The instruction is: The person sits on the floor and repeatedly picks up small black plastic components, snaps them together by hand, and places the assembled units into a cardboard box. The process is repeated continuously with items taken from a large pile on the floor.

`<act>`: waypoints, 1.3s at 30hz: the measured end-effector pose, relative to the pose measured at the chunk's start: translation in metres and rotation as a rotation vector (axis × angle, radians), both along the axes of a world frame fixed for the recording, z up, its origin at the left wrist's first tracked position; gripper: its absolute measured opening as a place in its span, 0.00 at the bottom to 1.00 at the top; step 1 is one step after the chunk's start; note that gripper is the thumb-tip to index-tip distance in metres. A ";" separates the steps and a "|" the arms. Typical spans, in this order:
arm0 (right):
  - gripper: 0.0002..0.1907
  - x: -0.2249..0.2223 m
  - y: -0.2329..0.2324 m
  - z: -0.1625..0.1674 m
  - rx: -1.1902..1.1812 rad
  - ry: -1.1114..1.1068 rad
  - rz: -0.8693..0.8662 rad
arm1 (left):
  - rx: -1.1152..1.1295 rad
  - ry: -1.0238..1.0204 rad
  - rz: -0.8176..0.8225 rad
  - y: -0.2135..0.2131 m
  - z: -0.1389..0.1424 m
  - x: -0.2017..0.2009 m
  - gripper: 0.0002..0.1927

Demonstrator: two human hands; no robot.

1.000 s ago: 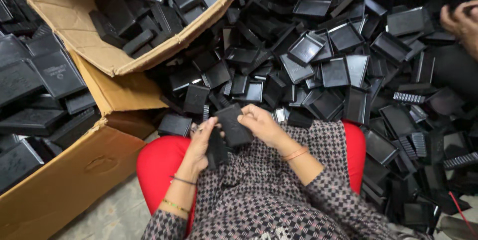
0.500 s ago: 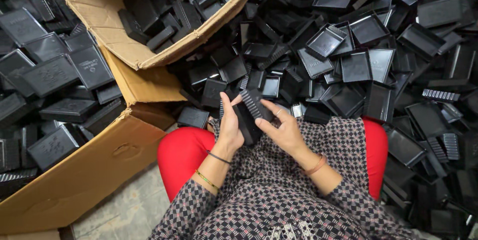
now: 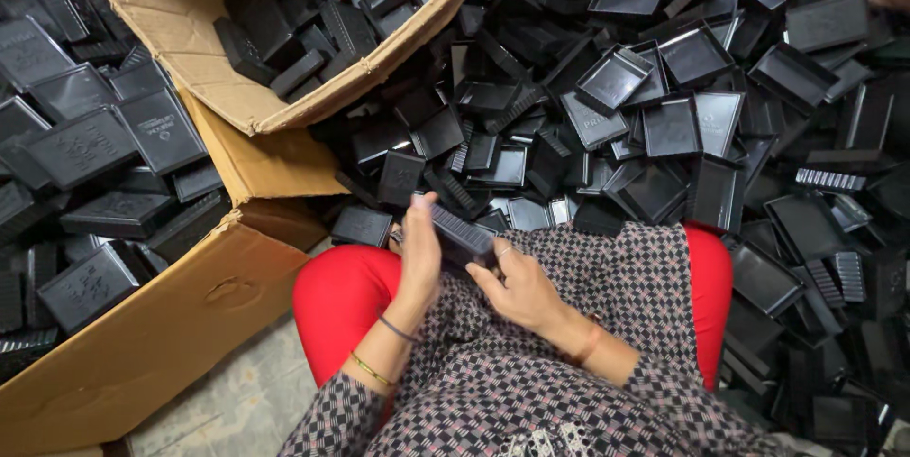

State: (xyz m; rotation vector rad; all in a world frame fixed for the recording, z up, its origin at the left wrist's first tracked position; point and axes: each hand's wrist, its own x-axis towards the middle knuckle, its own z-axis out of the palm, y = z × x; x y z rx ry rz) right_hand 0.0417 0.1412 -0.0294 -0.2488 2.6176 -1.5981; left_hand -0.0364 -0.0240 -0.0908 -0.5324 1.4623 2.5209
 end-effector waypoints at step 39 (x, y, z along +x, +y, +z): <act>0.13 -0.059 0.002 -0.077 0.280 0.178 -0.038 | 0.203 -0.117 -0.114 -0.042 0.025 0.018 0.12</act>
